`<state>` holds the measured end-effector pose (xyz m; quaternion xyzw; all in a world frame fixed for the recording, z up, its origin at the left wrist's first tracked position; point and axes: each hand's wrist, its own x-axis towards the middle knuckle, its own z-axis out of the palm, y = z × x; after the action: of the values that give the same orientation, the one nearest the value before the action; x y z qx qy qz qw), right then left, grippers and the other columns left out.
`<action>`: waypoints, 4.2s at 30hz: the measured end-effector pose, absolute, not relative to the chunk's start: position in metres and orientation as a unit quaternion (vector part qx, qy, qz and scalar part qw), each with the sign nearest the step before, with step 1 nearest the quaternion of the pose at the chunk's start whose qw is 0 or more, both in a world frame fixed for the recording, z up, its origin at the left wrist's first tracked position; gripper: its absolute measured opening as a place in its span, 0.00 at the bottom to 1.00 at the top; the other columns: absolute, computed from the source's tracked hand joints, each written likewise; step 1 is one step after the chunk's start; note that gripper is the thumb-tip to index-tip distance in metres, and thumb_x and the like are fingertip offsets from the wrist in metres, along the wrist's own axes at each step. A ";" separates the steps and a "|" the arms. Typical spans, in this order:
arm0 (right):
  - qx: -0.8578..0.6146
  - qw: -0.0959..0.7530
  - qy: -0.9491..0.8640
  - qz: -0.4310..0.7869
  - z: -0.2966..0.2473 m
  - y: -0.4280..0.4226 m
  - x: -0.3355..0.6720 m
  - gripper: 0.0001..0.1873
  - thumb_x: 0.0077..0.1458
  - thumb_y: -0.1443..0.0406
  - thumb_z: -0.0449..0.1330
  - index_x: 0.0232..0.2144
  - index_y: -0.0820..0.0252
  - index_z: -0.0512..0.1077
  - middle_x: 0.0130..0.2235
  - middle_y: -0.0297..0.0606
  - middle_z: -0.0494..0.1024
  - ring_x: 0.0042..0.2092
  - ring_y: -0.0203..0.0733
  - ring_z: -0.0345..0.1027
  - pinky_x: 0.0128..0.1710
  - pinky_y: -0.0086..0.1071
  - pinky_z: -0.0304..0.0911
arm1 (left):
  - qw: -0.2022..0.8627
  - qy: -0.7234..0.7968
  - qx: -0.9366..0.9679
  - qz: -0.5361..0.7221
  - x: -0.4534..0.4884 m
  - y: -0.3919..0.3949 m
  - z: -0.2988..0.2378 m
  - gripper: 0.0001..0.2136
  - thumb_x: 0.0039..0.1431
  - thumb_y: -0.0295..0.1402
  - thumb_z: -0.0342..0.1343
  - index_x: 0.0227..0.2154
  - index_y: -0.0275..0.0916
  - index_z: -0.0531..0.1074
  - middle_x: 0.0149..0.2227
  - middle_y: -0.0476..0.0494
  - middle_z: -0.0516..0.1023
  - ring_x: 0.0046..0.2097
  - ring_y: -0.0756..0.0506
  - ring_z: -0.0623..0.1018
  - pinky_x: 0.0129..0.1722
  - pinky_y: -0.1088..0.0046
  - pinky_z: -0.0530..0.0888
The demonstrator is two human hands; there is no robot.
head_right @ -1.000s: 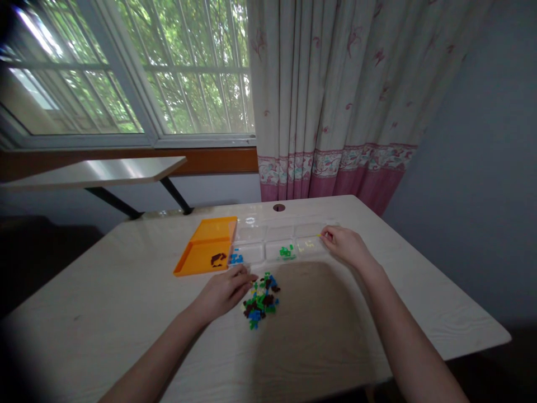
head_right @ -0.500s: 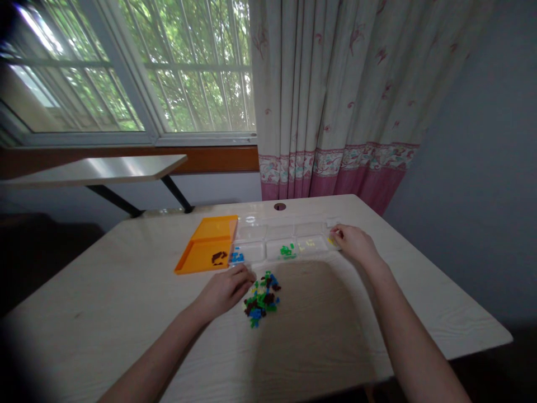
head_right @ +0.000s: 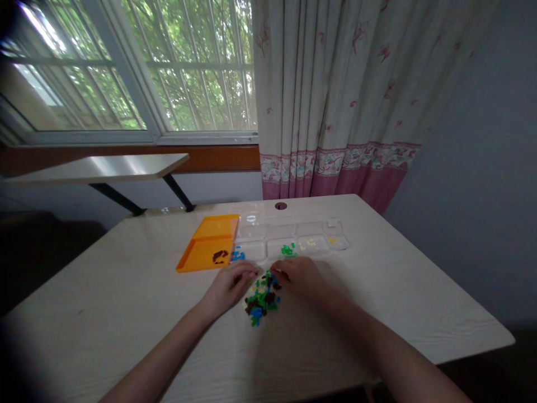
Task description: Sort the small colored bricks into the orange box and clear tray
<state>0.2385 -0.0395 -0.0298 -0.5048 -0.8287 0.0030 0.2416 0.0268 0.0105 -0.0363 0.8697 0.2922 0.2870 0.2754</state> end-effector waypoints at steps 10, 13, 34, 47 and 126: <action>-0.444 0.328 -0.830 -0.075 -0.043 -0.044 0.219 0.09 0.57 0.62 0.52 0.35 0.57 0.71 0.26 0.33 0.76 0.27 0.34 0.69 0.29 0.27 0.57 | 0.442 0.293 0.777 0.341 0.038 0.011 -0.050 0.10 0.53 0.37 0.52 0.29 0.35 0.72 0.28 0.45 0.71 0.29 0.50 0.69 0.28 0.76 0.65; -0.435 0.332 -0.833 -0.085 -0.041 -0.044 0.220 0.10 0.57 0.61 0.52 0.35 0.58 0.72 0.25 0.34 0.76 0.26 0.34 0.69 0.29 0.27 0.57 | 0.473 0.296 0.758 0.339 0.039 0.011 -0.050 0.12 0.53 0.39 0.52 0.28 0.34 0.72 0.28 0.45 0.71 0.28 0.51 0.68 0.26 0.77 0.64; -0.455 0.327 -0.825 -0.069 -0.038 -0.044 0.221 0.08 0.54 0.63 0.54 0.34 0.58 0.72 0.24 0.34 0.76 0.26 0.35 0.68 0.28 0.27 0.57 | 0.424 0.285 0.797 0.321 0.036 0.009 -0.048 0.13 0.56 0.39 0.50 0.30 0.35 0.73 0.28 0.44 0.72 0.30 0.50 0.70 0.29 0.77 0.65; -0.481 0.345 -0.805 -0.021 -0.035 -0.044 0.218 0.09 0.54 0.60 0.54 0.31 0.58 0.71 0.21 0.30 0.73 0.23 0.32 0.65 0.27 0.26 0.56 | 0.353 0.297 0.805 0.373 0.037 0.006 -0.038 0.06 0.52 0.32 0.54 0.30 0.36 0.74 0.27 0.47 0.70 0.24 0.54 0.64 0.23 0.79 0.62; -0.502 0.122 -0.847 0.121 -0.034 -0.040 0.234 0.12 0.56 0.65 0.51 0.39 0.54 0.72 0.37 0.34 0.77 0.38 0.38 0.70 0.38 0.28 0.60 | 0.164 0.468 0.680 0.541 0.008 0.025 -0.032 0.09 0.53 0.37 0.52 0.31 0.36 0.72 0.28 0.47 0.72 0.28 0.50 0.70 0.27 0.76 0.67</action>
<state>0.2338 -0.0399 -0.0343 -0.5024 -0.8475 0.1211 0.1215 0.0084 0.0250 -0.0324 0.6796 0.4681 0.5405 0.1637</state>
